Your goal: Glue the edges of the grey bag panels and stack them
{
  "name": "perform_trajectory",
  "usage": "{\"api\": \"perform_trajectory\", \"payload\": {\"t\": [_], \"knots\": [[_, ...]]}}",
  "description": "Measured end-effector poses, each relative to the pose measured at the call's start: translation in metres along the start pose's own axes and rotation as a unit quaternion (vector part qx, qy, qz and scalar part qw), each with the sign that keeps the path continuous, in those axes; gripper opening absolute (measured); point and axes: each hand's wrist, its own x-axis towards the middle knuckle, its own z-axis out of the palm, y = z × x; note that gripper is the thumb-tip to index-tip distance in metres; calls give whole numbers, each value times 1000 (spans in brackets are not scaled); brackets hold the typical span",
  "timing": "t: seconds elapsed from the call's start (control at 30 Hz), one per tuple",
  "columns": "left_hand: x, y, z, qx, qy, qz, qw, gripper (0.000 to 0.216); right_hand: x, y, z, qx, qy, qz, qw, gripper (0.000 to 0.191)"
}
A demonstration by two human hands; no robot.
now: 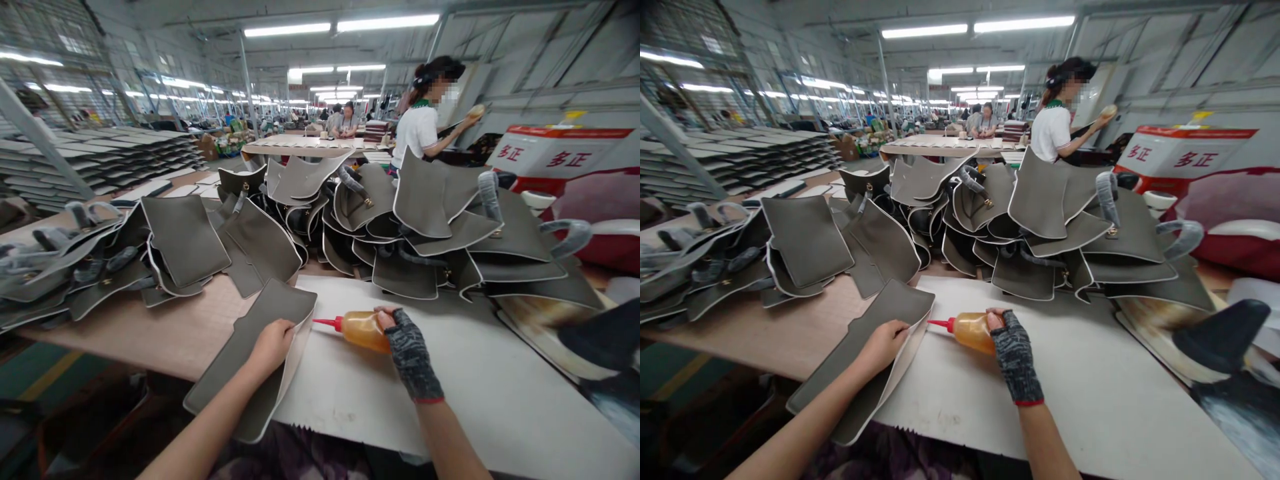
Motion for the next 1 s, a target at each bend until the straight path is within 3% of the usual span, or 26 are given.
{"api": "perform_trajectory", "payload": {"t": [0.17, 0.4, 0.53, 0.73, 1.0], "knots": [[3, -5, 2, -38, 11, -17, 999, 28, -1, -6, 12, -35, 11, -37, 999, 34], [0, -1, 3, -13, 23, -12, 1000, 27, -2, -8, 19, -76, 46, -91, 992, 30], [-2, 1, 4, 4, 27, -13, 1000, 27, -1, -6, 17, -76, 12, -71, 994, 30], [-4, 4, 3, 17, 23, -14, 999, 26, 0, -4, 15, -89, 11, -43, 995, 31], [-4, 2, 5, 14, 32, 2, 999, 27, -15, -16, 13, -74, -31, -20, 997, 34]]}}
